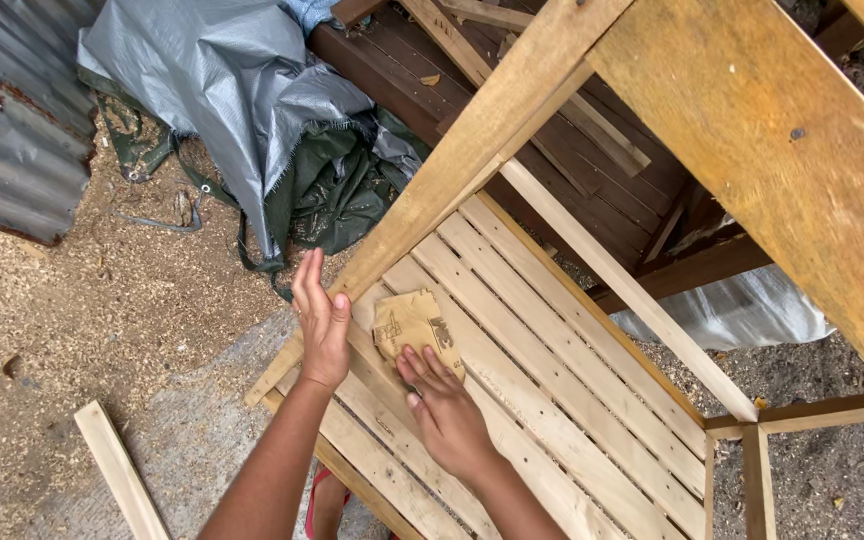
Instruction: The person sands the surfaces of a wooden crate using a sanding block. They work on the top frame, side edges, and lower slatted shelves, moving the block back and forth to smooth the wood.
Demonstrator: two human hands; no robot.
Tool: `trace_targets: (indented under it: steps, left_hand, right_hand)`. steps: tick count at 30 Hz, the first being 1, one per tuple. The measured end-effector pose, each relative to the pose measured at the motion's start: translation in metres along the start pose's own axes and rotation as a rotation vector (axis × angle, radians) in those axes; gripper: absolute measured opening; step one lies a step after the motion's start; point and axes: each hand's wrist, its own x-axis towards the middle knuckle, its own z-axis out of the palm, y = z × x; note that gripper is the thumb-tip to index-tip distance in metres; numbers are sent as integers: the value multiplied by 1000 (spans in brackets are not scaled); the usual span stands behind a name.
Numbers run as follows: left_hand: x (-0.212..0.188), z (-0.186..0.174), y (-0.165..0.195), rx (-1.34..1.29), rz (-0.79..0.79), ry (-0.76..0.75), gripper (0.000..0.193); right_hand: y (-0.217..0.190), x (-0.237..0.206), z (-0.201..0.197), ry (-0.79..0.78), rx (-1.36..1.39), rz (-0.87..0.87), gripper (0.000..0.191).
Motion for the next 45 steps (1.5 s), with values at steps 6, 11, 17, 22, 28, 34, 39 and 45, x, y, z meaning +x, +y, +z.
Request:
trace_targets:
  steps: [6, 11, 17, 22, 28, 34, 39, 45]
  left_hand:
    - [1, -2, 2, 22, -13, -25, 88]
    - [-2, -4, 1, -29, 19, -42, 84]
    - [-2, 0, -4, -13, 44, -20, 80]
    - [-3, -1, -8, -21, 54, -55, 82]
    - [-1, 2, -7, -4, 32, -36, 82]
    - [0, 0, -9, -3, 20, -57, 82]
    - [-2, -4, -7, -16, 27, -96, 83]
    - [-1, -4, 1, -40, 26, -88, 82]
  right_hand:
    - [-13, 113, 18, 103, -21, 34, 47]
    - [-2, 3, 0, 9, -16, -26, 52]
    - [14, -35, -4, -18, -61, 113, 52]
    - [-6, 100, 16, 175, -79, -85, 44]
    - [-25, 65, 14, 101, -7, -96, 46]
    - [-33, 71, 30, 100, -58, 2, 36]
    - [-26, 29, 16, 85, 79, -74, 45]
    - [-7, 40, 8, 27, -110, 183, 66]
